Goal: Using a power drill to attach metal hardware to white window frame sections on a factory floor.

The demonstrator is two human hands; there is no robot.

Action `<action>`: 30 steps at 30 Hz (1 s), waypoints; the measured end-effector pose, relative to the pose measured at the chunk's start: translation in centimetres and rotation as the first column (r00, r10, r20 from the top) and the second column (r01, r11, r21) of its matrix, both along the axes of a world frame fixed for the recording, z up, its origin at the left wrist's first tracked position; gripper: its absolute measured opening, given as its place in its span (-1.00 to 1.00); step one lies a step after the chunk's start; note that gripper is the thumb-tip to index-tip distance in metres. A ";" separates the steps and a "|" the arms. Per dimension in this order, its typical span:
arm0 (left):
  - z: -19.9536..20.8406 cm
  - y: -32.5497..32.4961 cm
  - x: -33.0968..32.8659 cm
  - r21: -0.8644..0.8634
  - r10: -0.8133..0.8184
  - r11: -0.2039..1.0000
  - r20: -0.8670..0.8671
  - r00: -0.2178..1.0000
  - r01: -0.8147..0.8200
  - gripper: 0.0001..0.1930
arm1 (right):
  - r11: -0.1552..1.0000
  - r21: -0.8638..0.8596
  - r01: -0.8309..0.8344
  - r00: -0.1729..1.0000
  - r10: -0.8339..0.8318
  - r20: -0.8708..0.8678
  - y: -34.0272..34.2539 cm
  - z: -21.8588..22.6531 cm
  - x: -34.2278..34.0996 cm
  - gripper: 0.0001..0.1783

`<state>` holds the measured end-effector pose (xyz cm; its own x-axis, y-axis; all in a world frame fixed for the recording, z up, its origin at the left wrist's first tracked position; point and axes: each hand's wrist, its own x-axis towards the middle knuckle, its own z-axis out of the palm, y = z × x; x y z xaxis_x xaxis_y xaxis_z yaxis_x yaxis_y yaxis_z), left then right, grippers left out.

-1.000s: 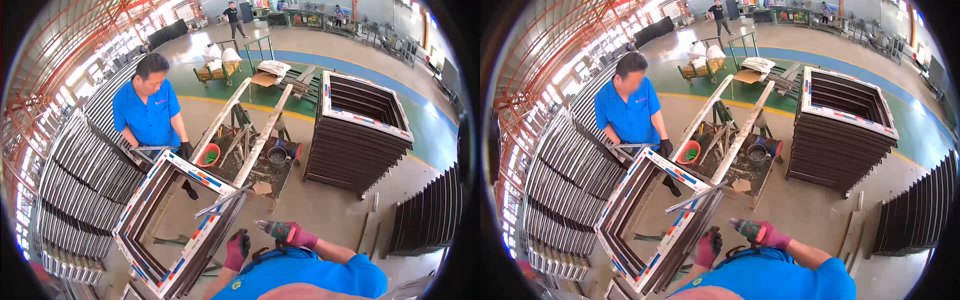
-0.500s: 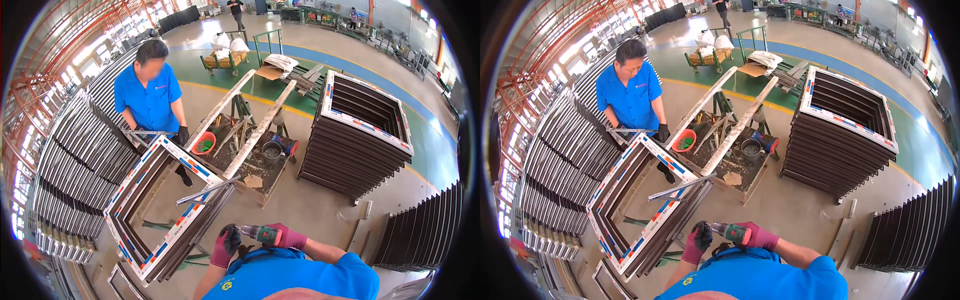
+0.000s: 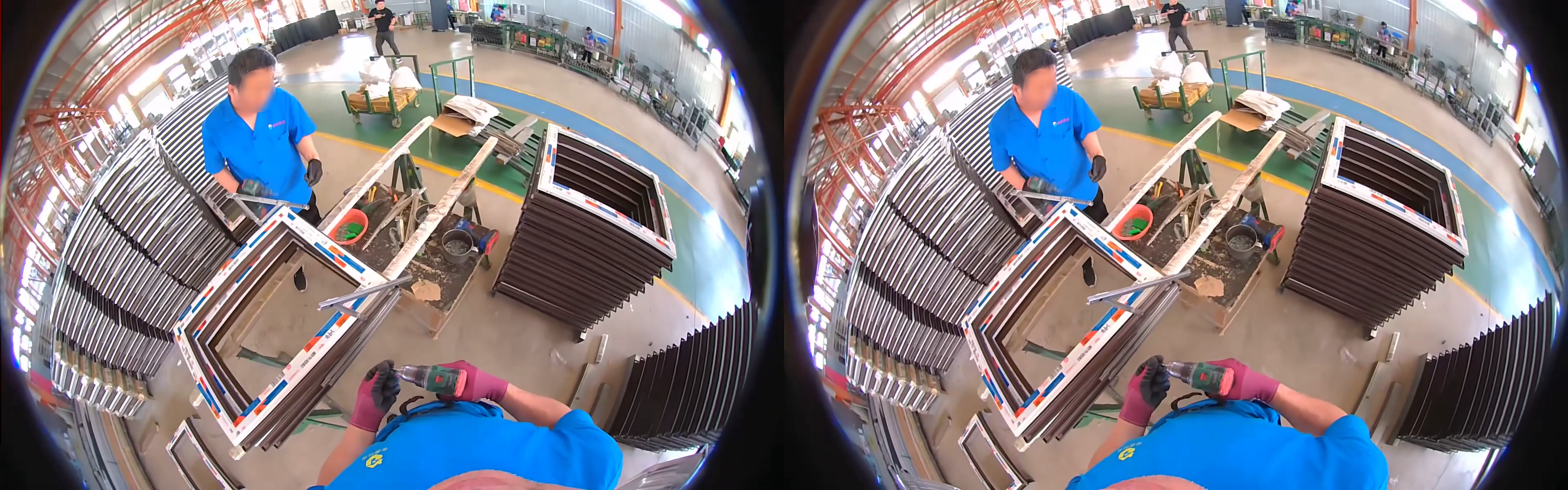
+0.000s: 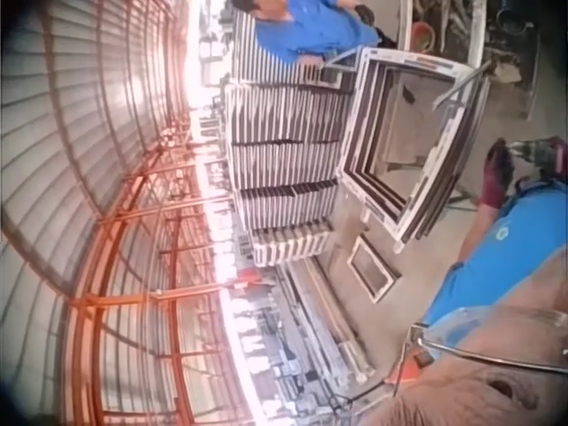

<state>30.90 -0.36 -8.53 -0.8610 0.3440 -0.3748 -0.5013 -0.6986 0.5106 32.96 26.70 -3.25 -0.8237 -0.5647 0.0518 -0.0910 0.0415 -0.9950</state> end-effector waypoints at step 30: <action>1.9 -7.4 -2.5 -0.363 -0.261 0.890 0.090 0.961 0.276 -0.73 | 0.933 -0.055 0.355 0.931 -0.348 0.107 -11.9 -2.9 4.1 -0.58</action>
